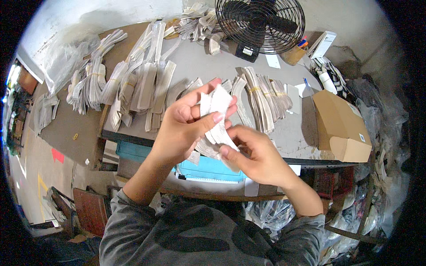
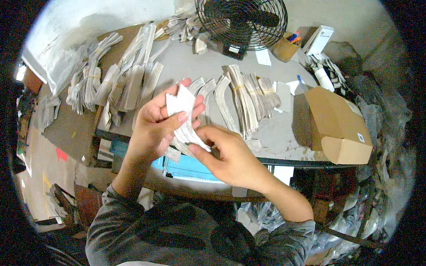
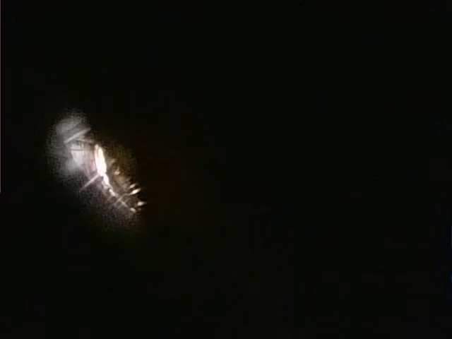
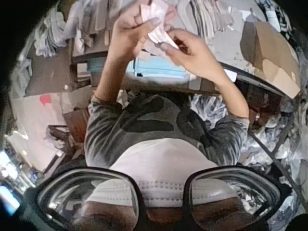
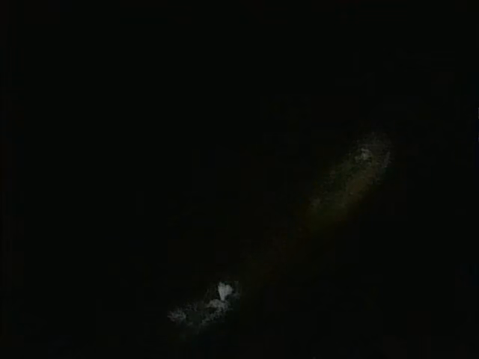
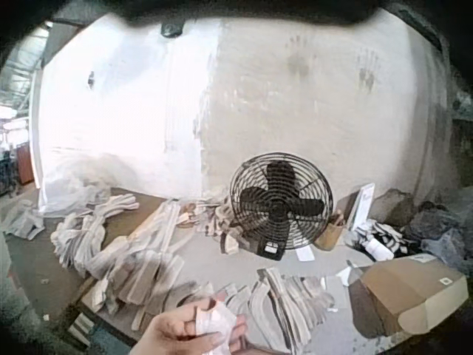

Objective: The person places a power adapter into a cardboard box, then repeatedly picks up, separates, and restacks bundles of white fabric strips on a cluttered work table. The person briefly hands a handheld device to a coworker and continues sorting the fabric strips.

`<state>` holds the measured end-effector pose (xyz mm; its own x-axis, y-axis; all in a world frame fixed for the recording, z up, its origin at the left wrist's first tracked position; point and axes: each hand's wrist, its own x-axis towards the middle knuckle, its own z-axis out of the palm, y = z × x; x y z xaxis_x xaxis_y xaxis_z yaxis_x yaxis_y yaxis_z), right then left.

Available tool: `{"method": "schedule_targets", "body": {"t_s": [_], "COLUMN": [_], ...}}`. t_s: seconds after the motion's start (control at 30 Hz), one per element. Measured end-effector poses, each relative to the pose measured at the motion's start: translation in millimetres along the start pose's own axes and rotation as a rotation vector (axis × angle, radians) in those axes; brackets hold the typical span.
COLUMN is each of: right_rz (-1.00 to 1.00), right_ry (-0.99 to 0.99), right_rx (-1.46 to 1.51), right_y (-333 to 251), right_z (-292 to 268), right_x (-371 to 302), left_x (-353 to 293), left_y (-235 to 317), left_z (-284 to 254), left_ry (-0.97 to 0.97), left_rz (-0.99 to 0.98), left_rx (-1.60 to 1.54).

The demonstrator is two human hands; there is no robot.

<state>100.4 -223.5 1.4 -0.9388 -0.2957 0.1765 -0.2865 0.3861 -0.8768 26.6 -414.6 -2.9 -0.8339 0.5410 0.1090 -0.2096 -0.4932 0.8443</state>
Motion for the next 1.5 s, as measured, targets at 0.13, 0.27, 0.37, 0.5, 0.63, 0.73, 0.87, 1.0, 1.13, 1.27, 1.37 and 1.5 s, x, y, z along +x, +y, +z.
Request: {"method": "schedule_targets", "body": {"t_s": [0.13, 0.27, 0.37, 0.5, 0.63, 0.73, 0.87, 1.0, 1.13, 1.27, 1.37, 1.5], "right_rz": [0.185, 0.26, 0.247, 0.259, 0.247, 0.109, 0.258, 0.082, 0.178, 0.195, 0.148, 0.303], "right_ry": [0.227, 0.235, 0.224, 0.13, -0.036, -0.094, -0.109, -0.162, -0.228, -0.213, -0.185, -0.434], "right_rx": [0.293, 0.438, 0.43, 0.271, 0.164, 0.106, 0.127, -0.092, -0.086, -0.065, -0.092, -0.239], "right_y": [15, -1, -3, -2, -8, -11, -10, -7, -14, -14, -14, -9], "right_z": [17, 24, 26, 26, 36, 44, 51, 49, 51, 61, 62, 54], "right_x": [3, 9, 12, 12, 6, 1, -16, -24, -33, -41, -45, -49], "left_x": [10, 8, 6, 3, -12, -31, -50, -62, -74, -87, -99, -108], "left_y": [-12, -9, -11, -10, -1, -4, -11, -17, -25, -35, -40, -44], "left_z": [-10, -22, -35, -43, -33, -37, -39, -40, -44, -39, -38, -47], "left_ry": [0.076, 0.068, 0.039, 0.04, 0.098, 0.117, 0.18, 0.148, 0.065, 0.085, 0.146, 0.214], "left_rz": [-0.037, -0.07, -0.063, -0.114, -0.211, -0.284, -0.313, -0.358, -0.355, -0.332, -0.285, -0.199], "left_rx": [-0.033, -0.05, -0.009, -0.13, -0.297, -0.33, -0.413, -0.484, -0.513, -0.584, -0.584, -0.705]}}
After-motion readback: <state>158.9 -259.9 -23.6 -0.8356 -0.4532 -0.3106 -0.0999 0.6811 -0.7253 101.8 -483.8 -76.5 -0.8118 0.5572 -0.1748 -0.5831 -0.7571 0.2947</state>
